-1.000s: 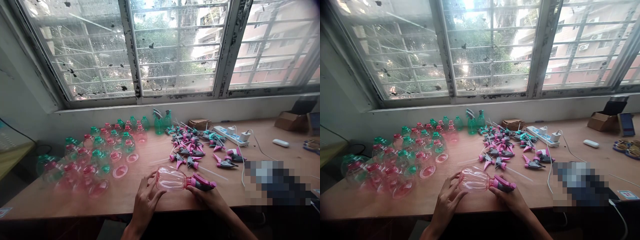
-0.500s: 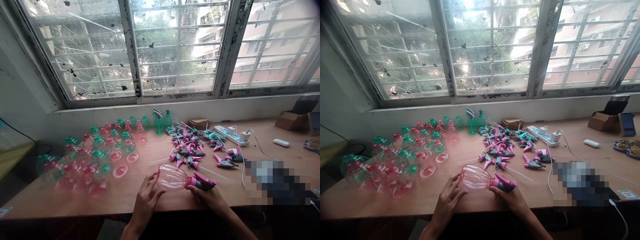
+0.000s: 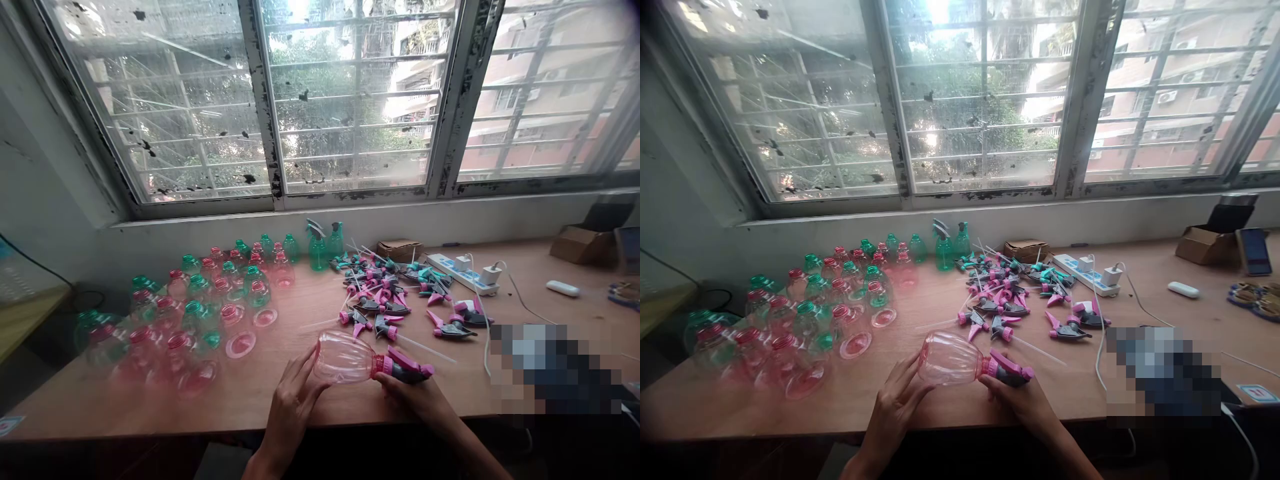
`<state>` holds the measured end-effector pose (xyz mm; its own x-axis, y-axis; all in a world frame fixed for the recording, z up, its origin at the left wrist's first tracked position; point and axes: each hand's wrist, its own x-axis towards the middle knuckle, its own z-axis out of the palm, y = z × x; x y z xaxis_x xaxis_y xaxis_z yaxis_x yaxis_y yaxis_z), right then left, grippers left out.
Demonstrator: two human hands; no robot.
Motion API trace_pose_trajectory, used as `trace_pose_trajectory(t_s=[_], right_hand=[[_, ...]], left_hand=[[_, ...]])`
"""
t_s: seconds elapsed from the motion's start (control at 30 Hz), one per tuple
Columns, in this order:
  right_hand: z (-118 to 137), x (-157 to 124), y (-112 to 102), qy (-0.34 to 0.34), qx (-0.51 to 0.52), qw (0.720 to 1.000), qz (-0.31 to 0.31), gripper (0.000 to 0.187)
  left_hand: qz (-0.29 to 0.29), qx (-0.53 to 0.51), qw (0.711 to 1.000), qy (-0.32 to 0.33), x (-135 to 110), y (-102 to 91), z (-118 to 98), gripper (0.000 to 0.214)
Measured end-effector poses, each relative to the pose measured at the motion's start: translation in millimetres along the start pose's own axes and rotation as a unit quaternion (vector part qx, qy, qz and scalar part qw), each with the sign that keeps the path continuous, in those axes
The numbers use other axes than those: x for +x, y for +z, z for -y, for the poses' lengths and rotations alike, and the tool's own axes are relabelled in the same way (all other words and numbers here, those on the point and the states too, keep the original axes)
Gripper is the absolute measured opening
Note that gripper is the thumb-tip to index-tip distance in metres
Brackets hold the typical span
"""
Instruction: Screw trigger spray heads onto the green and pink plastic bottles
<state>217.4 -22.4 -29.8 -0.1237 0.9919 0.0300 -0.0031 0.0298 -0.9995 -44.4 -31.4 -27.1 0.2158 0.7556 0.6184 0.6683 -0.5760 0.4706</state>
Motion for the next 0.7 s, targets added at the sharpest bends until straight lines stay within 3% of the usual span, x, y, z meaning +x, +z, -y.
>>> trace_pose_trajectory(t_s=[0.27, 0.57, 0.7], right_hand=[[-1.6, 0.4, -0.6, 0.002, 0.044, 0.999, 0.020, 0.034], [0.4, 0.0, -3.0, 0.009, -0.001, 1.000, 0.025, 0.039], [-0.9, -0.9, -2.4, 0.014, 0.010, 1.000, 0.018, 0.033]], left_hand=[[0.011, 0.032, 0.999, -0.019, -2.1, -2.1, -4.9, 0.051], [0.025, 0.038, 0.999, -0.004, -1.3, 0.4, 1.1, 0.047], [0.011, 0.054, 0.998, -0.001, -2.8, 0.3, 0.8, 0.058]])
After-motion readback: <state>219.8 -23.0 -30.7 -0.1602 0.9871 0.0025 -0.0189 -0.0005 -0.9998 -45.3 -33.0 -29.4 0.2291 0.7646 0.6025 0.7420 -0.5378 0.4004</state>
